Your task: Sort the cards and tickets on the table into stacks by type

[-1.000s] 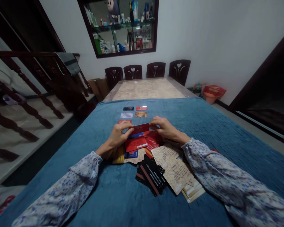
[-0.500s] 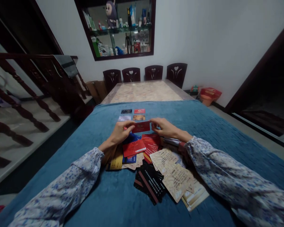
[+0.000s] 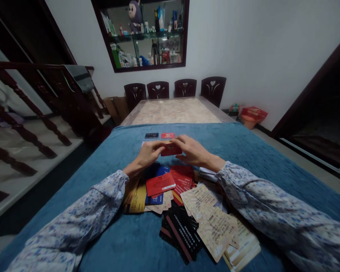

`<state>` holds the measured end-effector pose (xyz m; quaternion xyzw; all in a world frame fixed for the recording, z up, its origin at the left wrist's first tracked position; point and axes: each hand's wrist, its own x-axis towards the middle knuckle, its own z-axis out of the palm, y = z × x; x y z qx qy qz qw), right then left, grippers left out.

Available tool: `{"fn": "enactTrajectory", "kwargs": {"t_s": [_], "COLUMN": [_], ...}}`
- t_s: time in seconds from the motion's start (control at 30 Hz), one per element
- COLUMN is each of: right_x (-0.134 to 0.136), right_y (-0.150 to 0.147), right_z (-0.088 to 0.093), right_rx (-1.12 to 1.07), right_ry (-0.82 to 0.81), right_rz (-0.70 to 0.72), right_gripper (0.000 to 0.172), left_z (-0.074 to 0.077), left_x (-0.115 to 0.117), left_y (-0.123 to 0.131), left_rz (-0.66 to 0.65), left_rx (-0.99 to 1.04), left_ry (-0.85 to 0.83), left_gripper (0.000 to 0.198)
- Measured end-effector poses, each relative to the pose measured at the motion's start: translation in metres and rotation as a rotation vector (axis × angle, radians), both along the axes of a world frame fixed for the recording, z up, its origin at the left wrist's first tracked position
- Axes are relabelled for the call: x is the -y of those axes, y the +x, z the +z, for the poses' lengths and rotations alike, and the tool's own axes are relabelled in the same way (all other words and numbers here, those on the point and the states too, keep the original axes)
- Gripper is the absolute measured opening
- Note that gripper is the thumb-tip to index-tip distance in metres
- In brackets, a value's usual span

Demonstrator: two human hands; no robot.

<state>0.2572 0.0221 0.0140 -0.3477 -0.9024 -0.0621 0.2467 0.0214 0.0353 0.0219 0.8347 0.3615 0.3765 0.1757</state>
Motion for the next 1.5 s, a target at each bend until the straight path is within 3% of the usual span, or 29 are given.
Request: {"fn": "enactTrajectory", "kwargs": {"t_s": [0.3, 0.53, 0.67, 0.83, 1.1, 1.5], "right_x": [-0.015, -0.033, -0.044, -0.058, -0.084, -0.135], "right_y": [-0.004, 0.000, 0.003, 0.005, 0.011, 0.012], "right_z": [0.002, 0.004, 0.006, 0.008, 0.003, -0.007], "right_rx": [0.150, 0.103, 0.075, 0.041, -0.017, 0.034], "right_ry": [0.181, 0.209, 0.169, 0.084, 0.032, -0.149], "right_rz": [-0.136, -0.167, -0.163, -0.133, -0.107, -0.137], "right_gripper": [0.045, 0.043, 0.046, 0.050, 0.044, 0.032], "left_z": [-0.004, -0.007, -0.003, 0.000, 0.006, -0.001], "left_x": [-0.031, -0.045, -0.048, -0.060, -0.085, -0.122], "left_y": [-0.003, -0.004, -0.004, -0.004, -0.004, 0.000], "left_rz": [0.050, 0.045, 0.038, 0.069, 0.088, 0.116], "left_rx": [-0.025, -0.146, -0.282, -0.375, -0.510, -0.613], "left_ry": [0.030, 0.201, 0.325, 0.356, 0.309, 0.173], "left_gripper": [0.022, 0.044, 0.055, 0.059, 0.049, 0.043]}}
